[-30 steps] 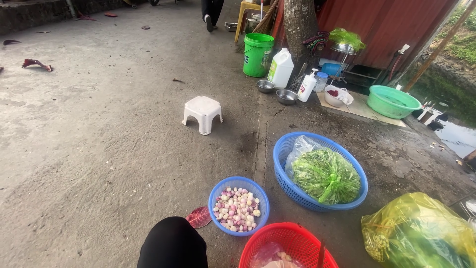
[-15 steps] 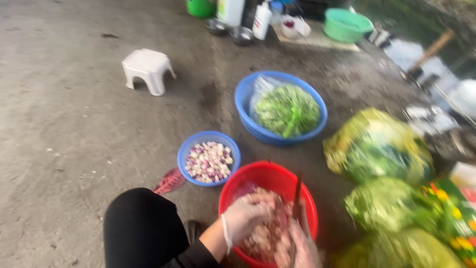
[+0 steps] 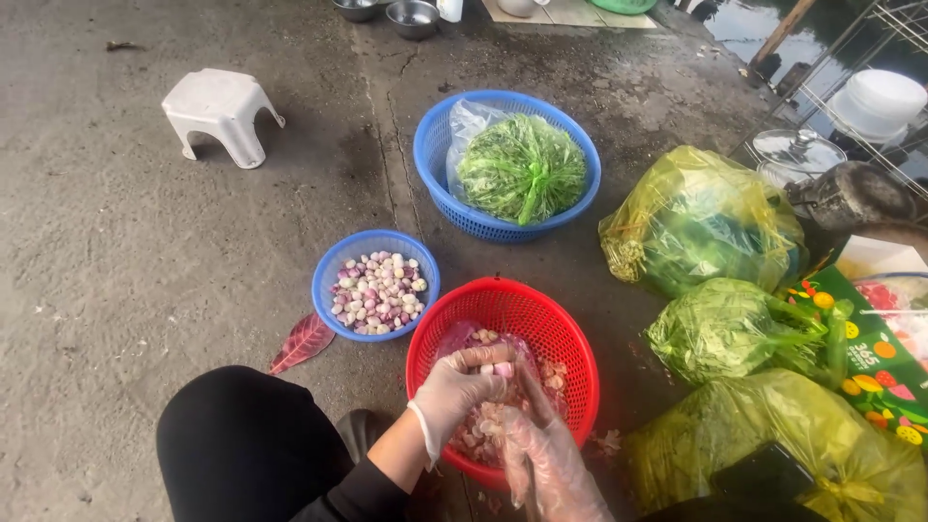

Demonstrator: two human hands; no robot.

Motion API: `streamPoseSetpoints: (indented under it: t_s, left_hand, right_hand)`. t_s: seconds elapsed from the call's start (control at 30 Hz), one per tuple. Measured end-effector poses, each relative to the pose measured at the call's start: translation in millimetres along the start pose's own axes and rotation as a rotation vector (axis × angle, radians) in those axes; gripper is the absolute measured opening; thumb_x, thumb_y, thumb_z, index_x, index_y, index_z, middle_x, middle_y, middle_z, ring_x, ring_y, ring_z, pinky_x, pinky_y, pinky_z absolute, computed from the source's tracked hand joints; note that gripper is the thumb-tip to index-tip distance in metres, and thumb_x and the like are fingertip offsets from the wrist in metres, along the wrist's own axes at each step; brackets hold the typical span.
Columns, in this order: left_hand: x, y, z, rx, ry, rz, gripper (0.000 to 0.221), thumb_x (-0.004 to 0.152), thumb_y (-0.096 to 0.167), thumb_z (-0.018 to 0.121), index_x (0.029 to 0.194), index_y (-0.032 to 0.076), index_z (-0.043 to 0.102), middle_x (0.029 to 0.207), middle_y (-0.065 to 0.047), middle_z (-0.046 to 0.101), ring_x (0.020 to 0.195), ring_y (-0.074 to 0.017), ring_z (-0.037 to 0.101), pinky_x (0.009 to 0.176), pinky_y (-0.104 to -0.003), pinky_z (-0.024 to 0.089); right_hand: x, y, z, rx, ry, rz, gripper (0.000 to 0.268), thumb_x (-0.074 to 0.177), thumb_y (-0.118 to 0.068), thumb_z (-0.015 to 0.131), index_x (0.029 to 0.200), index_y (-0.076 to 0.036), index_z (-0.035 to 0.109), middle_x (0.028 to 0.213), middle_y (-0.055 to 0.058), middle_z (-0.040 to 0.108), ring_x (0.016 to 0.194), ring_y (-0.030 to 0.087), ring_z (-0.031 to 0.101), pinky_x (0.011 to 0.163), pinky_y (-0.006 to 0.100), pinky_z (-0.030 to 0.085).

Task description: A person sitting on the floor trims the ends of shallots with a knife and peels away the outer skin by hand.

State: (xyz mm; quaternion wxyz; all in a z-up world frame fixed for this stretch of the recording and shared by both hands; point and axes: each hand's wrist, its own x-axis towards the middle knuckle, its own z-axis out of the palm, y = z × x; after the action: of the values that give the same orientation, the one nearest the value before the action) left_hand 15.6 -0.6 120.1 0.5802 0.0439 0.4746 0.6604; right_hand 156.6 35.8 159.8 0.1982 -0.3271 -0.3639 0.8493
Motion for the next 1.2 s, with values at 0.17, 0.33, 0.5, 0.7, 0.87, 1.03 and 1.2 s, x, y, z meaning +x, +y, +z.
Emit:
streamPoseSetpoints:
  t_s: [0.17, 0.33, 0.5, 0.7, 0.87, 1.03, 1.2]
  left_hand:
    - [20.0, -14.1, -9.9, 0.136, 0.143, -0.013, 0.033, 0.073, -0.016, 0.064, 0.103, -0.004, 0.066, 0.088, -0.014, 0.066, 0.075, -0.0175, 0.064, 0.07, -0.023, 0.056]
    - [21.8, -19.2, -12.0, -0.035, 0.084, 0.001, 0.027, 0.075, -0.016, 0.065, 0.1, -0.008, 0.061, 0.079, -0.016, 0.064, 0.066, -0.0183, 0.063, 0.06, -0.022, 0.053]
    - [10.9, -10.2, -10.6, -0.01, 0.022, -0.026, 0.024, 0.077, -0.003, 0.067, 0.1, -0.007, 0.064, 0.077, -0.014, 0.064, 0.066, -0.017, 0.062, 0.06, -0.022, 0.052]
    - [0.7, -3.4, -8.4, -0.007, -0.051, -0.028, 0.015, 0.079, 0.001, 0.069, 0.092, -0.006, 0.064, 0.074, -0.012, 0.063, 0.062, -0.0155, 0.059, 0.058, -0.021, 0.05]
    - [0.8, -2.6, -10.0, 0.002, -0.13, -0.034, 0.017, 0.081, 0.007, 0.071, 0.091, -0.004, 0.062, 0.072, -0.011, 0.062, 0.059, -0.0137, 0.058, 0.055, -0.02, 0.049]
    - [6.2, -6.5, -13.0, -0.222, -0.261, 0.002, 0.02, 0.09, 0.011, 0.055, 0.097, -0.006, 0.063, 0.071, -0.009, 0.056, 0.061, -0.0121, 0.049, 0.057, -0.024, 0.046]
    - [5.8, -7.7, -14.9, -0.166, -0.237, -0.034, 0.004, 0.084, 0.003, 0.057, 0.086, 0.0, 0.059, 0.072, -0.008, 0.058, 0.06, -0.0135, 0.053, 0.059, -0.022, 0.045]
  right_hand:
    - [35.2, 27.6, -15.0, 0.178, 0.085, -0.073, 0.07, 0.072, 0.009, 0.051, 0.14, -0.001, 0.041, 0.14, 0.022, 0.049, 0.124, 0.034, 0.05, 0.097, 0.044, 0.041]
    - [72.0, 61.1, -68.1, -0.125, -0.135, -0.294, 0.061, 0.08, 0.008, 0.047, 0.139, -0.002, 0.036, 0.149, 0.014, 0.038, 0.136, 0.028, 0.038, 0.108, 0.045, 0.032]
    - [78.3, 57.4, -68.2, 0.194, 0.012, -0.127, 0.065, 0.071, 0.012, 0.043, 0.136, 0.007, 0.041, 0.142, 0.027, 0.044, 0.131, 0.039, 0.041, 0.108, 0.053, 0.031]
    - [94.3, 77.9, -98.7, 0.128, -0.196, -0.26, 0.057, 0.079, 0.01, 0.047, 0.135, 0.005, 0.039, 0.146, 0.023, 0.038, 0.133, 0.035, 0.037, 0.109, 0.053, 0.027]
    - [73.9, 52.2, -71.3, 0.297, 0.049, -0.122, 0.058, 0.08, 0.011, 0.034, 0.138, 0.003, 0.037, 0.149, 0.021, 0.039, 0.135, 0.035, 0.036, 0.109, 0.054, 0.027]
    - [50.0, 46.2, -72.6, 0.088, -0.25, -0.187, 0.065, 0.084, -0.023, 0.054, 0.145, -0.013, 0.031, 0.045, 0.001, 0.045, 0.03, 0.006, 0.031, 0.025, 0.021, 0.022]
    - [15.2, 17.6, -25.9, 0.074, -0.196, -0.124, 0.071, 0.079, -0.023, 0.06, 0.144, -0.013, 0.034, 0.044, 0.003, 0.044, 0.029, 0.01, 0.033, 0.024, 0.024, 0.028]
